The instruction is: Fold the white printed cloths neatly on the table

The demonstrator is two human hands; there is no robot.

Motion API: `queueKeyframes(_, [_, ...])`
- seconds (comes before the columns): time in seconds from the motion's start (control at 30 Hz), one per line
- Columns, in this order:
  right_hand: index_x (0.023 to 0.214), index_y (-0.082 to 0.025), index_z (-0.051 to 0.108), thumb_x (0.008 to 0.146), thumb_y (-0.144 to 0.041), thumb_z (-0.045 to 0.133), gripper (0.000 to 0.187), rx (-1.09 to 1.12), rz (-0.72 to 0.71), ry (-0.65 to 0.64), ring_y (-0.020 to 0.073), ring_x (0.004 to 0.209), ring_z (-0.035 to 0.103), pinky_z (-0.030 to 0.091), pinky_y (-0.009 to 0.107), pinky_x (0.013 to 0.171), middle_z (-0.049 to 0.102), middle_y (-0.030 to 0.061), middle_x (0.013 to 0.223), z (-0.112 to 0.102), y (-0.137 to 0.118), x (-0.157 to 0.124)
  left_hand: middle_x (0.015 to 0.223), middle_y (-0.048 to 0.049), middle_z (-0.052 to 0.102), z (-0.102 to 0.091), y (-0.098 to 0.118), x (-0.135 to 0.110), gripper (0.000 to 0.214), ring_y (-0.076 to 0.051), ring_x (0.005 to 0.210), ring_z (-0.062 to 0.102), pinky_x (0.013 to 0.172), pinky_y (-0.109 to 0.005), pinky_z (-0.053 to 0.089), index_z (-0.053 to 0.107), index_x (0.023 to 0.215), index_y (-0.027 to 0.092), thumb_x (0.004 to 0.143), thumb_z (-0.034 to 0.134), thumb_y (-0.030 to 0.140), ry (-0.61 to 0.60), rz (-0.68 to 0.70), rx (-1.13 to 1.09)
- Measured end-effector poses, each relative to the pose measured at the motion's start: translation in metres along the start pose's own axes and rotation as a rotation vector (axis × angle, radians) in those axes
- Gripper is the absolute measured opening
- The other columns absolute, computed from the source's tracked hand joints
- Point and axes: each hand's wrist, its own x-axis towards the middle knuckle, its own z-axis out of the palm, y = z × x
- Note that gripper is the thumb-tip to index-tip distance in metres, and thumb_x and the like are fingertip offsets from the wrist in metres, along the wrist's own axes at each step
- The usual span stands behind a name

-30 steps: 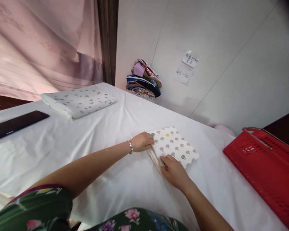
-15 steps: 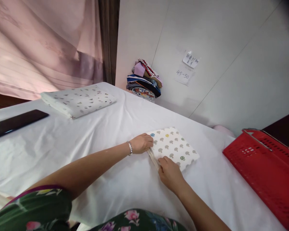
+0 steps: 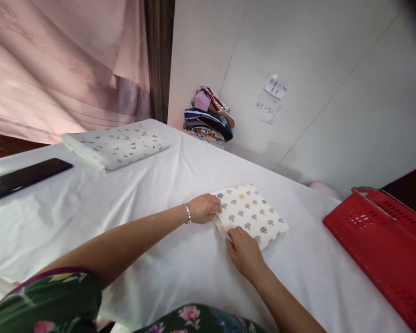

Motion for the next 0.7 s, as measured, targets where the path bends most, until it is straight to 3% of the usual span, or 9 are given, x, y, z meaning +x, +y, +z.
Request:
queueKeyframes(0.33, [0.083, -0.020, 0.054, 0.088, -0.019, 0.036, 0.018, 0.238, -0.011, 0.076, 0.0135, 0.074, 0.054, 0.036, 0.023, 0.064, 0.058, 0.0012, 0.081, -0.001, 0.010, 0.001, 0.092, -0.0041, 0.061, -0.007, 0.004, 0.008, 0.016, -0.018, 0.090, 0.053, 0.082, -0.031, 0.040, 0.058, 0.084, 0.019, 0.075, 0.049, 0.010, -0.026, -0.001, 0.044])
queueKeyframes(0.47, [0.085, -0.020, 0.053, 0.089, -0.019, 0.035, 0.018, 0.158, -0.029, 0.044, 0.0147, 0.075, 0.054, 0.035, 0.024, 0.062, 0.056, 0.0017, 0.083, 0.002, 0.007, -0.002, 0.094, -0.0043, 0.060, -0.006, 0.006, 0.005, 0.017, -0.018, 0.091, 0.053, 0.084, -0.031, 0.040, 0.054, 0.085, 0.019, 0.075, 0.046, 0.008, 0.024, 0.003, 0.043])
queueKeyframes(0.6, [0.088, -0.020, 0.051, 0.082, -0.022, 0.049, 0.007, 0.023, -0.053, 0.017, 0.0185, 0.081, 0.053, 0.033, 0.026, 0.058, 0.056, 0.0029, 0.089, 0.007, 0.001, -0.003, 0.097, -0.0051, 0.059, 0.000, 0.004, -0.004, 0.023, -0.019, 0.096, 0.052, 0.087, -0.033, 0.040, 0.053, 0.088, 0.019, 0.068, 0.050, 0.006, 0.029, 0.014, 0.018])
queueKeyframes(0.7, [0.085, -0.019, 0.051, 0.077, -0.014, 0.052, 0.010, -0.090, -0.069, 0.037, 0.0195, 0.078, 0.051, 0.033, 0.027, 0.057, 0.056, 0.0043, 0.087, 0.014, -0.004, -0.002, 0.100, -0.0054, 0.058, 0.003, 0.003, -0.009, 0.030, -0.019, 0.097, 0.051, 0.087, -0.034, 0.040, 0.053, 0.092, 0.019, 0.064, 0.053, 0.007, 0.032, 0.024, 0.013])
